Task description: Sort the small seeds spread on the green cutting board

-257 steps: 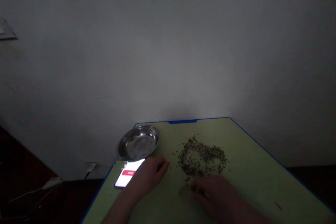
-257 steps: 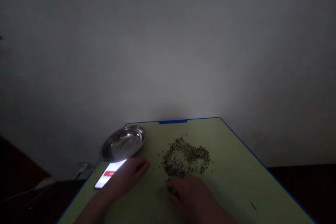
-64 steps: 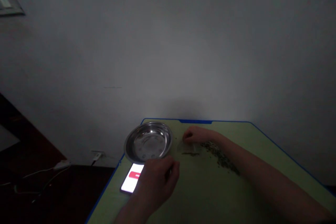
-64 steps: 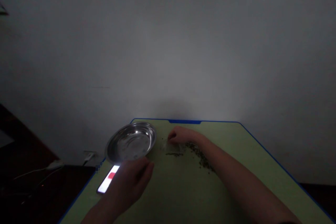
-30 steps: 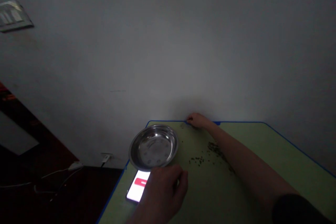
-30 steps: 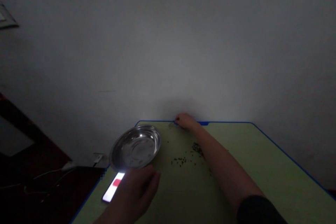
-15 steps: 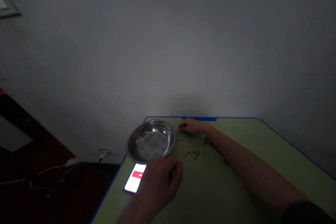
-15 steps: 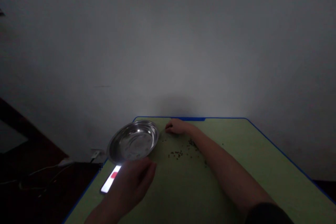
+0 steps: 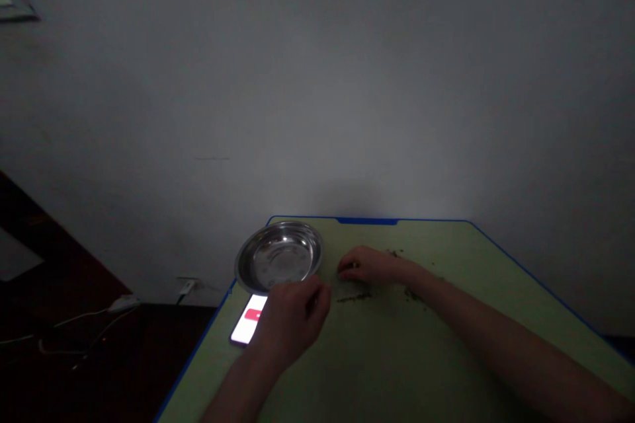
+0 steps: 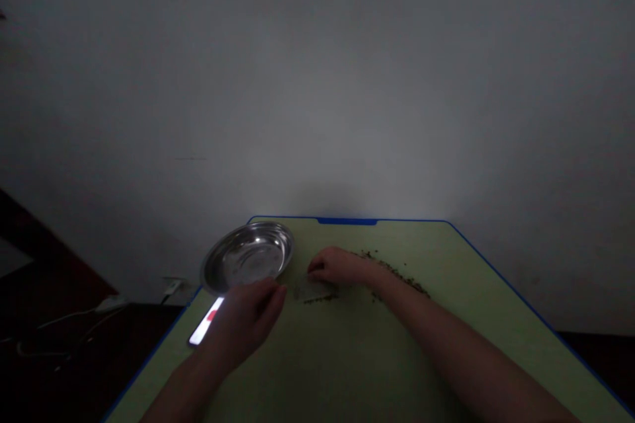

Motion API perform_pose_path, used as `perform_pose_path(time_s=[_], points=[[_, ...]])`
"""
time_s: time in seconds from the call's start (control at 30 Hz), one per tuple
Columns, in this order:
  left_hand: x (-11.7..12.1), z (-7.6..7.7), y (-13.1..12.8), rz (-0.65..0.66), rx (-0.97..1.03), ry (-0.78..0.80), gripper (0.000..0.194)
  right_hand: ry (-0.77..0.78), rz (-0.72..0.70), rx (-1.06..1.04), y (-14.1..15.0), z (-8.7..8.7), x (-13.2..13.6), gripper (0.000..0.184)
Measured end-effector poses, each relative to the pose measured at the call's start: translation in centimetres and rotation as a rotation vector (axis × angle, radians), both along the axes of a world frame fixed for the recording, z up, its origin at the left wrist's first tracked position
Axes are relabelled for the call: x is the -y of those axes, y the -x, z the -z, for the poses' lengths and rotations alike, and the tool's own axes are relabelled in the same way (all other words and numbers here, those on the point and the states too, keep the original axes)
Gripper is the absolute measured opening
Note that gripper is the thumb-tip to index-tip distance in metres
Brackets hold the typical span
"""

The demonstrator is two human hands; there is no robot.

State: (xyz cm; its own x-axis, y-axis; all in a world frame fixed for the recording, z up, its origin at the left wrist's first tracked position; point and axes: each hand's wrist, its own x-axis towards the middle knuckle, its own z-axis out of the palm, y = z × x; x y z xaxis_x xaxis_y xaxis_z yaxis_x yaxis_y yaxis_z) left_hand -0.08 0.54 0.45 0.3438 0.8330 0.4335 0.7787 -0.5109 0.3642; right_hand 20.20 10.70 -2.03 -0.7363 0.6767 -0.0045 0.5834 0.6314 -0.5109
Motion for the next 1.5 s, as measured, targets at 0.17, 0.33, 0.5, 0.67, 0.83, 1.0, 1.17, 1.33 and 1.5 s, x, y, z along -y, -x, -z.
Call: perform_pose_path(time_s=[0.17, 0.33, 0.5, 0.67, 0.83, 1.0, 1.17, 1.33, 1.5], points=[[-0.2, 0.2, 0.0, 0.011, 0.003, 0.01, 0.031, 0.022, -0.027, -0.002, -0.2, -1.0, 2.1, 0.019], [0.0, 0.2, 0.0, 0.016, 0.008, -0.005, 0.032, -0.021, 0.181, 0.008, -2.4, -2.4, -0.8, 0.02], [-0.1, 0.3, 0.1, 0.027, 0.005, -0.023, 0.031, -0.047, 0.4, 0.07, -4.8, -2.1, -5.1, 0.029], [-0.2, 0.4, 0.0, 0.034, 0.001, -0.033, 0.031, -0.026, 0.438, 0.109, -4.4, -1.0, -6.0, 0.03], [0.0, 0.3, 0.1, 0.032, -0.012, -0.016, 0.031, -0.012, 0.376, 0.124, -2.8, -0.3, -5.8, 0.03], [0.1, 0.1, 0.1, 0.021, -0.025, 0.007, 0.032, -0.021, 0.28, 0.114, -1.5, -0.5, -5.0, 0.028], [0.2, -0.1, 0.0, 0.025, -0.034, 0.015, 0.031, -0.011, 0.165, 0.105, -0.5, -0.8, -3.5, 0.025], [0.1, 0.0, 0.0, 0.024, -0.035, 0.011, 0.032, 0.006, 0.072, 0.075, 0.7, -0.9, -1.7, 0.016], [0.0, 0.2, 0.0, 0.042, -0.031, 0.003, 0.032, -0.007, 0.048, 0.013, 0.6, -2.0, -1.0, 0.015]])
